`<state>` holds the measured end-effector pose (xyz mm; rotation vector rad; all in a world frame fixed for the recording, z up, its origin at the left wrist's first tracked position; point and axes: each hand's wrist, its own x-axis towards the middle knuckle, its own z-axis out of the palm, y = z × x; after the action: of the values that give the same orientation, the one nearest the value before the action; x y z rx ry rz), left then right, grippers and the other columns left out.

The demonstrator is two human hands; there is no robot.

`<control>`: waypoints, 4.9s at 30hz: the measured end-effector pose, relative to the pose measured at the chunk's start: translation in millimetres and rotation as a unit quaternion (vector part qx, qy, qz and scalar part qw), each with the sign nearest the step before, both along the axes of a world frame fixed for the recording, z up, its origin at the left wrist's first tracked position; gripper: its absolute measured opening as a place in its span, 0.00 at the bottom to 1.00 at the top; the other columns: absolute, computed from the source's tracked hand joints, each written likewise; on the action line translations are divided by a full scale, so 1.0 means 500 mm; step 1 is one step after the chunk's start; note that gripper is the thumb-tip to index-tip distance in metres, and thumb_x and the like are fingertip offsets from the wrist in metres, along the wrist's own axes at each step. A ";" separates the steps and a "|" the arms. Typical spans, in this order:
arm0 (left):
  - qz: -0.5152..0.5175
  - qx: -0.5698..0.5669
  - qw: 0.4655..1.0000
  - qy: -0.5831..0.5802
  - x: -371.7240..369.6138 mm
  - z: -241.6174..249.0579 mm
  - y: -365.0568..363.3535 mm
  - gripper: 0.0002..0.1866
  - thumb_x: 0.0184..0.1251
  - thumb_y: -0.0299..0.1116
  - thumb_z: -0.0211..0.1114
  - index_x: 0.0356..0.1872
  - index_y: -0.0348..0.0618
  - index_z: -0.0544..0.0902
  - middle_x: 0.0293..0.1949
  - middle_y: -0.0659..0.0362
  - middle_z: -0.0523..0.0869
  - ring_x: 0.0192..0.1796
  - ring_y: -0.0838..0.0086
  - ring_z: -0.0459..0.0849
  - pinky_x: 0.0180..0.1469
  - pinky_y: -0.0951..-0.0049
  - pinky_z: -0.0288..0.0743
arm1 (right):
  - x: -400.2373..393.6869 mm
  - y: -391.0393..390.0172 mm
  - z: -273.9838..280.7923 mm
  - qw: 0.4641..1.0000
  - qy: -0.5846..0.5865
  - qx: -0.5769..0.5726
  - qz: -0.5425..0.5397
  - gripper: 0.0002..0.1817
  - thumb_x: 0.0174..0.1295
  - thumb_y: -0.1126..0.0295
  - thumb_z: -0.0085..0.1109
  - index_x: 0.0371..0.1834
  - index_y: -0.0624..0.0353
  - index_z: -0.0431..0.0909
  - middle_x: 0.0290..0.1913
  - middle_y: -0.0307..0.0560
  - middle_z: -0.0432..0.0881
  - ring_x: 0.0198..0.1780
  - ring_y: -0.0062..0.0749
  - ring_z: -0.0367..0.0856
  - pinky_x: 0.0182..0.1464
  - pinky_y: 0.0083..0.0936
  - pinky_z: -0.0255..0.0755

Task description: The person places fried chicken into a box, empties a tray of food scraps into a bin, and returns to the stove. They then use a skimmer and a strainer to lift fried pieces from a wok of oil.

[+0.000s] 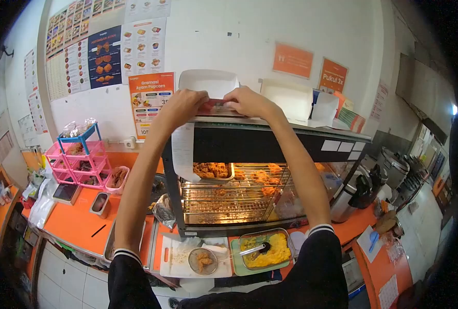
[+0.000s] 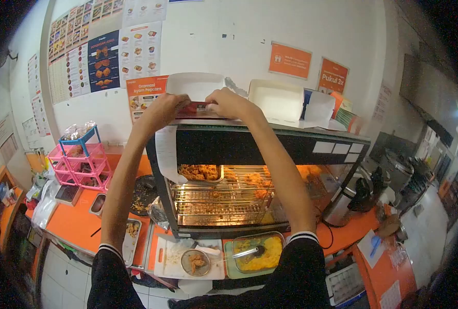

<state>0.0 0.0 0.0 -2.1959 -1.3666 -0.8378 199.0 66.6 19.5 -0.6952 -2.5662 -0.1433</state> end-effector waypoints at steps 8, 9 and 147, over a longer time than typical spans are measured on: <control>-0.069 0.205 0.974 0.068 0.000 -0.068 -0.020 0.10 0.54 0.29 0.58 0.37 0.40 0.73 0.37 0.54 0.76 0.41 0.61 0.75 0.45 0.65 0.70 | -0.032 -0.018 0.040 0.983 0.148 0.092 -0.060 0.11 0.55 0.68 0.50 0.38 0.59 0.79 0.33 0.60 0.79 0.37 0.52 0.77 0.45 0.37 0.70; -0.060 0.203 0.975 0.062 -0.003 -0.074 -0.017 0.10 0.55 0.30 0.58 0.38 0.40 0.73 0.38 0.53 0.76 0.42 0.61 0.75 0.46 0.64 0.70 | -0.032 -0.030 0.044 0.985 0.138 0.090 -0.049 0.11 0.55 0.68 0.50 0.38 0.59 0.79 0.33 0.60 0.79 0.37 0.52 0.77 0.44 0.38 0.70; 0.383 0.150 0.538 -0.736 -0.905 -1.182 -0.545 0.25 0.69 0.31 0.40 0.66 0.42 0.50 0.65 0.50 0.56 0.63 0.64 0.59 0.63 0.71 0.50 | -1.090 -0.575 -0.862 0.949 -0.259 0.109 -0.144 0.24 0.46 0.71 0.55 0.50 0.65 0.74 0.18 0.39 0.71 0.18 0.23 0.71 0.15 0.19 0.65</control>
<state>-452.5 -272.4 -590.9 0.0524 -2.1451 -2.3357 -346.1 -220.8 -411.5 -1.0528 -2.8458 -0.7892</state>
